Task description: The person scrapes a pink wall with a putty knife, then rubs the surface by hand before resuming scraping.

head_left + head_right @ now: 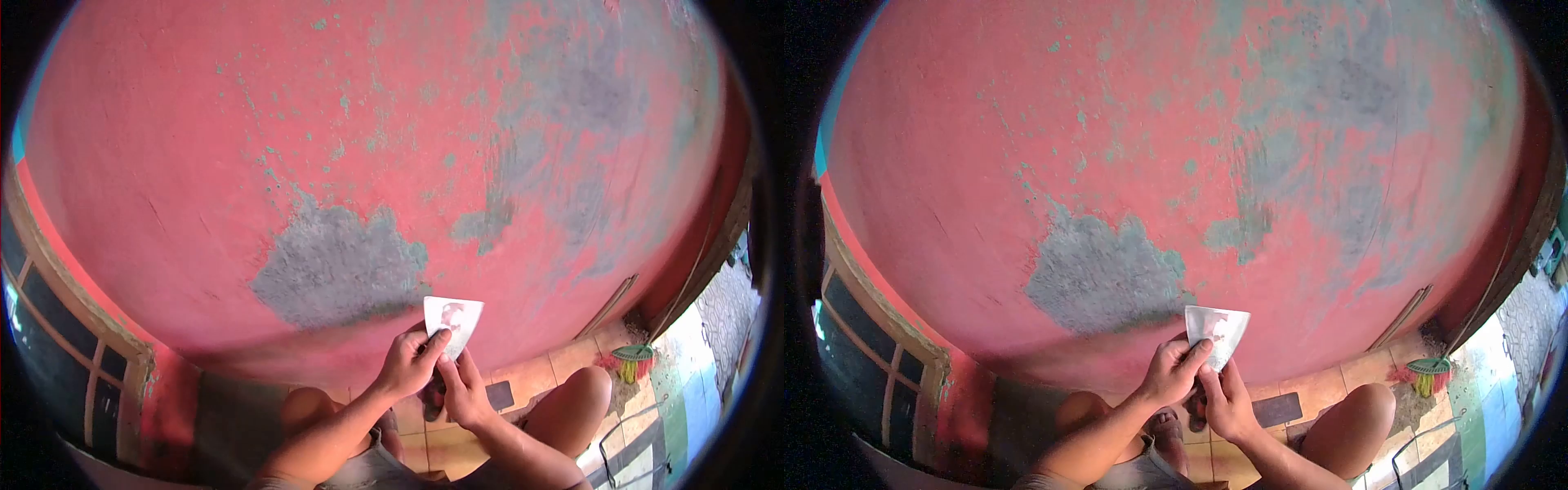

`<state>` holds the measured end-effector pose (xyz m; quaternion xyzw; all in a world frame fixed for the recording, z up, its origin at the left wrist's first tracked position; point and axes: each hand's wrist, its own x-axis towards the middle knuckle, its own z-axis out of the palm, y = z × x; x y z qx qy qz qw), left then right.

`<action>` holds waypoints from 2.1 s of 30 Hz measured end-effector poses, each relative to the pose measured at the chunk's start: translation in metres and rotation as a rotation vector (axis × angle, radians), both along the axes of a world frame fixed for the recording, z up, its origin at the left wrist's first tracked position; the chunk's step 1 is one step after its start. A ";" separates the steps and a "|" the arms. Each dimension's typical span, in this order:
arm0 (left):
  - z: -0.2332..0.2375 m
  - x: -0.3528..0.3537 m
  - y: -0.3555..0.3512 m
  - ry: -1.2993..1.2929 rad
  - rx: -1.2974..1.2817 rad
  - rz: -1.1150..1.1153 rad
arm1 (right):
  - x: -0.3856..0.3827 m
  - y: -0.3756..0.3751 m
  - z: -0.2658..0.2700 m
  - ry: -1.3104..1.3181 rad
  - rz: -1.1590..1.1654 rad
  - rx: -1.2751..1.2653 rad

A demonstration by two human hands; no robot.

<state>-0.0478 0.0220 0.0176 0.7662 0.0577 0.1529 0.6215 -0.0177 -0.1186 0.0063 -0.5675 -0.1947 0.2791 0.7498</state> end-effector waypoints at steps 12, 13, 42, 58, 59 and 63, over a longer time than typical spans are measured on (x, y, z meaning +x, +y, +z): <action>-0.010 0.020 -0.004 0.034 -0.477 0.188 | -0.015 0.000 -0.033 0.122 0.043 -0.057; -0.010 0.020 -0.007 0.110 -0.558 0.151 | -0.016 0.001 -0.036 0.103 0.031 -0.088; -0.011 0.041 -0.008 -0.059 -0.400 0.171 | -0.004 0.018 -0.032 -0.448 -0.226 -0.239; -0.012 0.038 -0.006 0.055 -0.463 0.117 | -0.004 0.018 -0.044 -0.407 -0.190 -0.275; -0.014 0.038 -0.006 0.061 -0.483 0.126 | -0.007 0.017 -0.043 -0.332 -0.153 -0.292; 0.021 0.038 0.002 -0.019 -0.493 0.165 | -0.001 0.023 0.005 -0.381 -0.119 -0.270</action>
